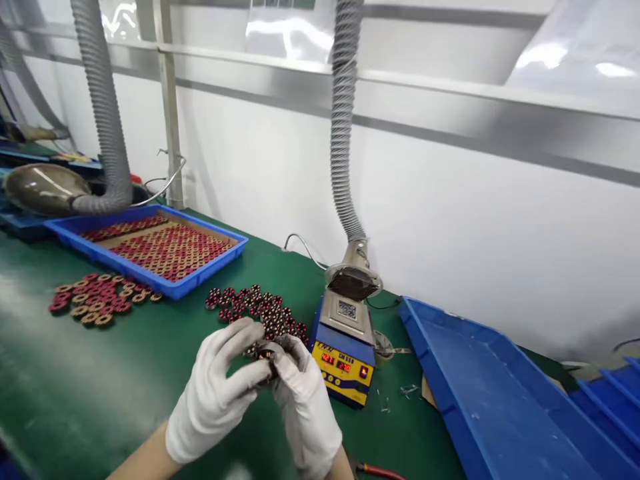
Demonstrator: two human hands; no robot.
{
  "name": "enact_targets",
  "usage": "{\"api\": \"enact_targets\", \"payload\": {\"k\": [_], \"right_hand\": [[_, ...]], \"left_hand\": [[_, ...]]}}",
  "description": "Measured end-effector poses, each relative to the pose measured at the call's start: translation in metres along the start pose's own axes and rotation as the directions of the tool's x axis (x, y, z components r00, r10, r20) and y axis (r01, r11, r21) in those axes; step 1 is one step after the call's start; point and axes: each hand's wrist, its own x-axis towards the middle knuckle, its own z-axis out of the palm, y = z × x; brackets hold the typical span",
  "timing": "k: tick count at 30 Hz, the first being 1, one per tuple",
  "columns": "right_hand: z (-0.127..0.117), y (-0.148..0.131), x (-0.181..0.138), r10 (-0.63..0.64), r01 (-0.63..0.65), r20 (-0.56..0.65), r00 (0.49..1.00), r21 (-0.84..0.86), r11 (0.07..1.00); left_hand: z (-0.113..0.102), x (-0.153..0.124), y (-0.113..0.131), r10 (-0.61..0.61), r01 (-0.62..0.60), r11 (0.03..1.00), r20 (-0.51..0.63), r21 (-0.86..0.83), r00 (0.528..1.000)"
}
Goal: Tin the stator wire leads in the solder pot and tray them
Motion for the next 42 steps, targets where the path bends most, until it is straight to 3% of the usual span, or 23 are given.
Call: {"api": "enact_targets", "payload": {"k": [2, 5, 7, 9, 14, 17, 20, 25, 27, 30, 32, 36, 39, 42], "right_hand": [[0.009, -0.016, -0.002, -0.096, 0.097, -0.004, 0.995, 0.051, 0.994], [0.007, -0.031, -0.004, -0.21, 0.21, -0.008, 0.978, 0.029, 0.977], [-0.001, -0.036, -0.004, -0.245, 0.243, 0.02, 0.969, 0.056, 0.968], [-0.007, -0.04, -0.003, -0.257, 0.254, 0.032, 0.966, 0.072, 0.964], [-0.016, -0.042, 0.001, -0.325, 0.328, 0.059, 0.944, -0.057, 0.943], [-0.019, -0.041, 0.003, -0.287, 0.287, 0.01, 0.958, -0.022, 0.958], [-0.023, -0.044, 0.002, -0.284, 0.289, 0.059, 0.957, -0.1, 0.952], [-0.026, -0.049, 0.001, -0.424, 0.446, 0.142, 0.894, -0.354, 0.822], [-0.024, -0.046, 0.001, -0.483, 0.482, 0.085, 0.871, -0.328, 0.812], [-0.023, -0.045, 0.003, -0.416, 0.41, -0.026, 0.909, -0.123, 0.904], [-0.027, -0.047, 0.004, -0.366, 0.365, -0.037, 0.93, -0.029, 0.931], [-0.034, -0.046, 0.005, -0.361, 0.359, 0.027, 0.932, -0.206, 0.91], [-0.03, -0.04, 0.006, -0.477, 0.446, -0.02, 0.879, -0.32, 0.836], [-0.025, -0.04, 0.004, -0.552, 0.521, -0.171, 0.816, -0.194, 0.831]], "left_hand": [[0.004, 0.015, 0.008, -0.056, 0.05, 0.996, -0.085, -0.073, 0.995], [0.011, 0.032, 0.011, -0.147, 0.153, 0.948, 0.043, -0.28, 0.988], [0.015, 0.042, 0.009, -0.122, 0.169, 0.89, 0.137, -0.424, 0.983], [0.018, 0.051, 0.008, -0.093, 0.136, 0.864, 0.111, -0.485, 0.989], [0.025, 0.059, 0.011, 0.041, -0.031, 0.943, 0.024, -0.332, 0.999], [0.029, 0.058, 0.012, -0.018, 0.021, 0.896, 0.011, -0.444, 1.0], [0.03, 0.059, 0.009, -0.021, 0.042, 0.856, 0.047, -0.515, 0.999], [0.024, 0.058, 0.005, 0.095, -0.048, 0.912, 0.097, -0.407, 0.991], [0.023, 0.057, 0.005, 0.143, -0.112, 0.945, 0.081, -0.309, 0.986], [0.021, 0.056, 0.007, 0.175, -0.163, 0.971, 0.061, -0.173, 0.983], [0.019, 0.057, 0.008, 0.156, -0.145, 0.974, 0.052, -0.172, 0.986], [0.016, 0.059, 0.006, 0.136, -0.127, 0.969, 0.03, -0.212, 0.99], [0.016, 0.059, 0.006, 0.166, -0.159, 0.971, 0.022, -0.178, 0.986], [0.015, 0.058, 0.008, 0.189, -0.187, 0.975, 0.002, -0.118, 0.982]]}}
